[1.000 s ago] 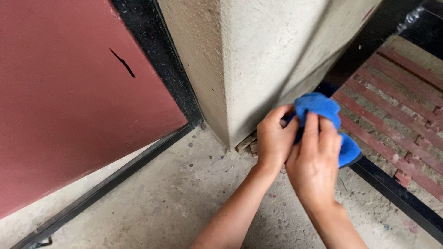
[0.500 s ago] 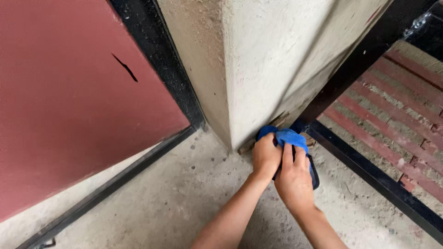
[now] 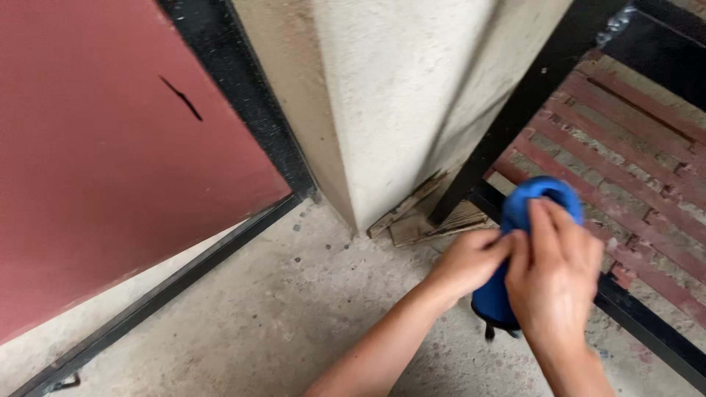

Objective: The person wipes the black metal frame of a bed with a blue cloth. They briefly open a small container and place it on the floor, then continue wiping the frame along its length and corners.

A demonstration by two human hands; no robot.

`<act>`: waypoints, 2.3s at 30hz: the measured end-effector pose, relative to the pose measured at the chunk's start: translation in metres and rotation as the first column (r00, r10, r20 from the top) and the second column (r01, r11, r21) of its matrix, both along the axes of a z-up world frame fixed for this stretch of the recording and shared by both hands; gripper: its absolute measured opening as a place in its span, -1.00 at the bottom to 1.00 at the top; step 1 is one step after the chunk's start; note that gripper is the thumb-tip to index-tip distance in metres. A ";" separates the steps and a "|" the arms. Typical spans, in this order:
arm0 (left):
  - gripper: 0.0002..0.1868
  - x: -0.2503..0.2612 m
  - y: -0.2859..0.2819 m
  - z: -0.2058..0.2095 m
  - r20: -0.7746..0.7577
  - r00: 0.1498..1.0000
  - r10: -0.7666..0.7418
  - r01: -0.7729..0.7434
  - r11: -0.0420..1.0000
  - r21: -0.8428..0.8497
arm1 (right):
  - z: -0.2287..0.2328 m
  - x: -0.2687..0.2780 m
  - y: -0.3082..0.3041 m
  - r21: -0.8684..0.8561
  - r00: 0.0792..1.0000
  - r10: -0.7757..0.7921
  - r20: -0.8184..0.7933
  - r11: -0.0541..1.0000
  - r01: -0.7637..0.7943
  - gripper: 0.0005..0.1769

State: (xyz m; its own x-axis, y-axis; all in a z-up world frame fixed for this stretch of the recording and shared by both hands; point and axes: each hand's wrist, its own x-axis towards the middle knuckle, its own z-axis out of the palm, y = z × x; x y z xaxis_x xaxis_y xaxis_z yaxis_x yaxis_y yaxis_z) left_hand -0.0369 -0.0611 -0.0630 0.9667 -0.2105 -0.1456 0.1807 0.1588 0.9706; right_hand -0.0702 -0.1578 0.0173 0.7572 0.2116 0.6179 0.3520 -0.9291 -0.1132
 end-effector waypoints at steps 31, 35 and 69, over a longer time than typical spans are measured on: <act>-0.54 -0.011 -0.048 -0.030 -0.048 0.979 0.197 -0.201 0.973 -0.114 | 0.009 0.035 -0.040 -0.081 0.959 0.254 -0.128 0.961 -0.265 -0.48; -0.50 0.003 -0.032 -0.029 -0.139 0.922 0.360 -0.384 0.897 -0.220 | 0.004 0.052 -0.012 -0.096 0.969 0.234 -0.080 0.966 -0.241 -0.46; -0.57 -0.027 -0.101 -0.033 0.224 0.920 0.322 -0.346 0.935 0.075 | 0.002 -0.001 -0.098 -0.009 0.981 0.182 -0.069 0.983 -0.183 -0.60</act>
State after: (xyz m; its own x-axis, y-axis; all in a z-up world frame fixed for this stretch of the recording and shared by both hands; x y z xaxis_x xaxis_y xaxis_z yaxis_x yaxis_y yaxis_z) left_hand -0.0637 -0.1620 -0.0962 0.9889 0.1361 0.0597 -0.0689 0.0640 0.9956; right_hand -0.0710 -0.2562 0.0197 0.7449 0.3593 0.5622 0.5079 -0.8518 -0.1286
